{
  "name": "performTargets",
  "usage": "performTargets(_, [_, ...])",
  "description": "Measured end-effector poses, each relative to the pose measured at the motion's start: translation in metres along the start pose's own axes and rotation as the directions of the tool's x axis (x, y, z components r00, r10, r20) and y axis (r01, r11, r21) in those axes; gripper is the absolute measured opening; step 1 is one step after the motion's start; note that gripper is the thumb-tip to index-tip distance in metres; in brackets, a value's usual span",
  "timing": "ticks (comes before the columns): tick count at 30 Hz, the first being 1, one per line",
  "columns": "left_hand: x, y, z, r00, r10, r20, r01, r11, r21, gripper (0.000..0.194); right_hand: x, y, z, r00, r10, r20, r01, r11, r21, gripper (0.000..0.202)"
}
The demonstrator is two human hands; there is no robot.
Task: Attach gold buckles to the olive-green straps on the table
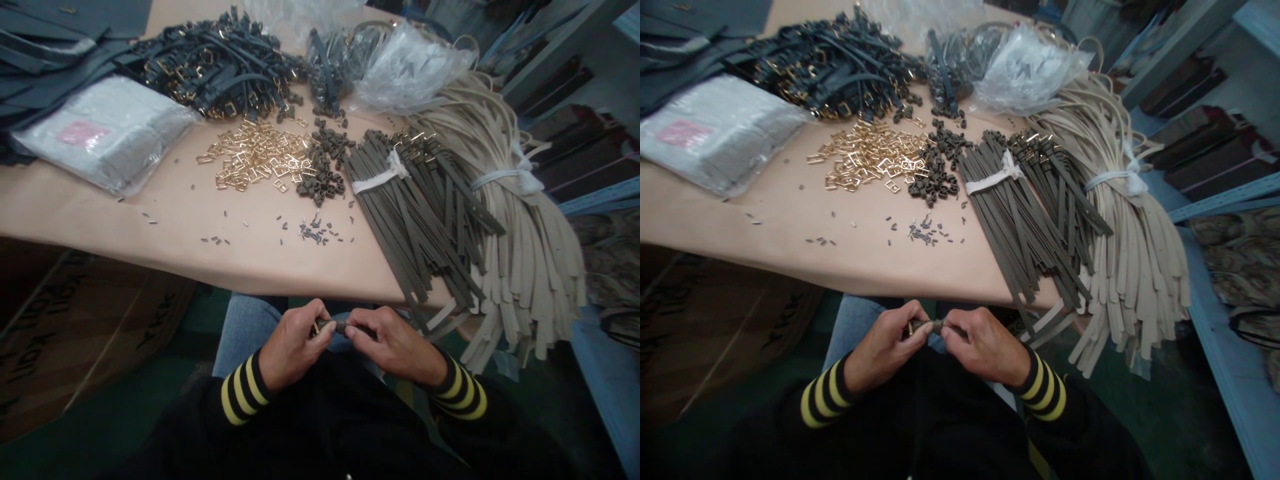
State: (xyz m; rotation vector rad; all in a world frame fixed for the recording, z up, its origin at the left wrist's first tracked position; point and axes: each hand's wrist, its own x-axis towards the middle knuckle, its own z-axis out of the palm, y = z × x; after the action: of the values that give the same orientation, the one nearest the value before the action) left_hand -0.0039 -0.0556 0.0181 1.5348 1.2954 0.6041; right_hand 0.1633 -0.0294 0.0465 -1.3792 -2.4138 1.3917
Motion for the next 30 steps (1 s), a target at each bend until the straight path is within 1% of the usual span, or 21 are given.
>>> performTargets(2, [-0.001, 0.0, -0.001, 0.998, 0.004, 0.067, 0.001, 0.997, -0.073, 0.013, 0.0, 0.0, -0.003, 0.999, -0.008, 0.047, 0.006, 0.998, 0.058, 0.023])
performTargets(4, [-0.001, -0.002, 0.0, 0.997, 0.035, 0.076, -0.028, 0.995, -0.091, 0.014, 0.0, 0.001, -0.007, 0.993, -0.018, 0.114, 0.005, 0.993, 0.114, 0.026])
performTargets(7, [-0.002, -0.004, 0.005, 0.996, 0.091, 0.016, -0.091, 0.996, -0.019, 0.013, 0.001, 0.001, -0.009, 0.984, 0.015, 0.177, -0.046, 0.985, 0.169, 0.028])
performTargets(12, [-0.003, -0.006, 0.009, 0.993, 0.12, -0.011, -0.119, 0.989, 0.088, 0.016, 0.004, 0.0, -0.008, 0.992, 0.002, 0.123, -0.016, 0.993, 0.116, 0.026])
performTargets(14, [-0.003, -0.006, 0.009, 0.991, 0.131, 0.002, -0.13, 0.984, 0.119, 0.017, 0.004, -0.001, -0.009, 0.987, 0.011, 0.159, -0.036, 0.987, 0.155, 0.025])
performTargets(17, [-0.002, -0.008, 0.007, 0.986, 0.158, 0.061, -0.166, 0.973, 0.159, 0.017, 0.004, -0.001, -0.01, 0.971, 0.021, 0.238, -0.081, 0.966, 0.246, 0.023])
performTargets(19, [-0.001, -0.008, 0.006, 0.98, 0.174, 0.099, -0.189, 0.967, 0.171, 0.015, 0.004, -0.001, -0.01, 0.966, 0.015, 0.258, -0.085, 0.96, 0.265, 0.023])
performTargets(22, [0.0, -0.008, 0.003, 0.976, 0.169, 0.139, -0.189, 0.971, 0.146, 0.013, 0.004, 0.002, -0.009, 0.974, -0.005, 0.225, -0.044, 0.976, 0.215, 0.023])
performTargets(25, [-0.002, -0.006, 0.003, 0.974, 0.165, 0.155, -0.178, 0.981, 0.075, 0.012, 0.004, 0.005, -0.008, 0.982, -0.025, 0.189, -0.009, 0.984, 0.177, 0.024])
performTargets(30, [-0.005, -0.004, 0.007, 0.987, 0.145, 0.064, -0.14, 0.986, -0.085, 0.018, 0.004, 0.005, -0.009, 0.974, -0.047, 0.221, -0.001, 0.978, 0.209, 0.026])
